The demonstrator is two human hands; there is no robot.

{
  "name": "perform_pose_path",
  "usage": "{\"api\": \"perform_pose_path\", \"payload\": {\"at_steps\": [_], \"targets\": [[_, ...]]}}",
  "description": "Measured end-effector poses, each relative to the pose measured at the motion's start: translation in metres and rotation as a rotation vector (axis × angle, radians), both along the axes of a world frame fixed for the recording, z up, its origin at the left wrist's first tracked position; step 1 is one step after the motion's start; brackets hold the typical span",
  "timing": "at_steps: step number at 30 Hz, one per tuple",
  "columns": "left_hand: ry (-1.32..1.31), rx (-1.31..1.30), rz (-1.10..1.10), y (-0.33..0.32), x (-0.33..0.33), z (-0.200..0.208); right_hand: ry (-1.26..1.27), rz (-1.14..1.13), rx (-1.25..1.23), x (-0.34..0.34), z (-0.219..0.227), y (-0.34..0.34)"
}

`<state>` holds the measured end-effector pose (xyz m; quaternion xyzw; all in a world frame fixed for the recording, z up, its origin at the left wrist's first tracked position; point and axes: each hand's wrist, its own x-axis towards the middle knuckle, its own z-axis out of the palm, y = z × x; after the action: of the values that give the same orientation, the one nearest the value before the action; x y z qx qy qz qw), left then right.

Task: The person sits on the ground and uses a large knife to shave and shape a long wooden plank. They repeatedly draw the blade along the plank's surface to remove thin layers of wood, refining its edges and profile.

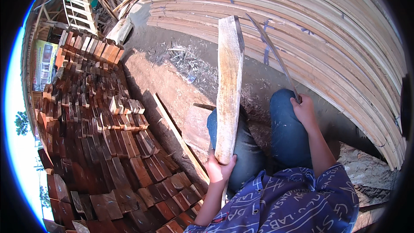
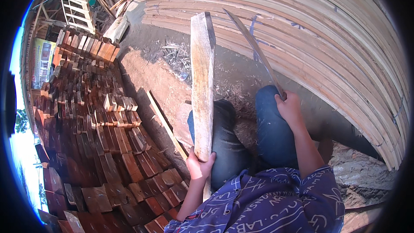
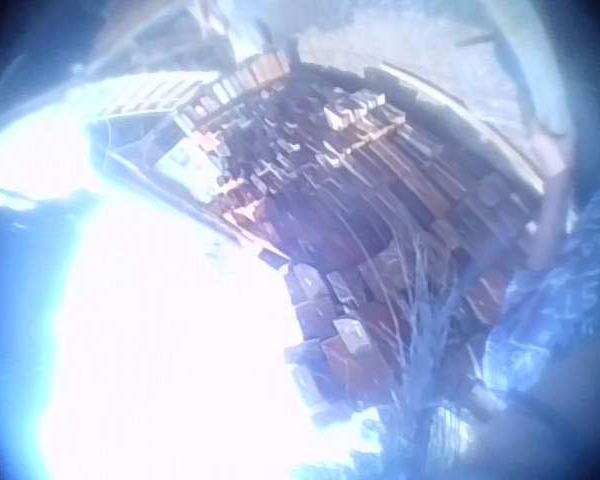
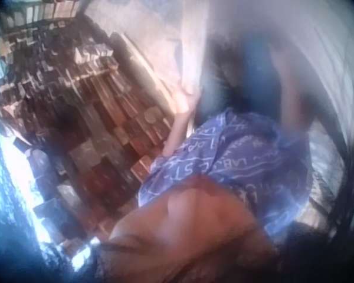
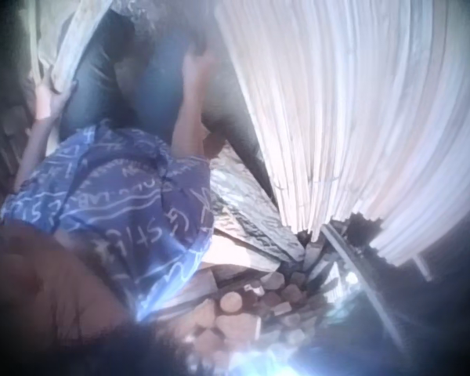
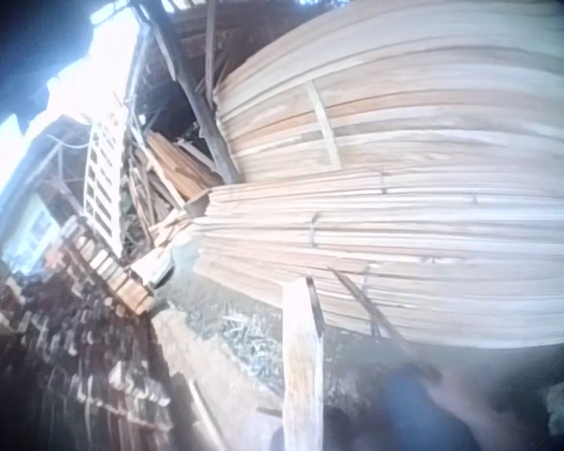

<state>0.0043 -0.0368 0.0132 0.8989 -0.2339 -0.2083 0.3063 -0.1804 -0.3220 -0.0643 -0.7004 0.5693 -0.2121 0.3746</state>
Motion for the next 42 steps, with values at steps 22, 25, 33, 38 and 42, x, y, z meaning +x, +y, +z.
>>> {"api": "perform_pose_path", "payload": {"at_steps": [22,25,33,38,42], "targets": [[0.044,-0.081,-0.184,0.011,0.026,-0.002,-0.355,0.719,0.964,0.047,0.106,-0.019],[0.008,-0.074,-0.201,0.009,0.025,0.002,-0.239,0.581,0.797,0.051,0.099,-0.01],[-0.156,0.095,-0.134,-0.001,0.009,0.011,-0.213,0.468,0.19,0.045,0.114,-0.001],[-0.155,0.094,-0.126,-0.001,0.01,0.007,-0.05,0.533,0.187,0.058,0.112,0.001],[-0.146,0.07,-0.118,0.002,0.011,0.004,0.073,0.638,0.188,0.056,0.115,0.028]]}}
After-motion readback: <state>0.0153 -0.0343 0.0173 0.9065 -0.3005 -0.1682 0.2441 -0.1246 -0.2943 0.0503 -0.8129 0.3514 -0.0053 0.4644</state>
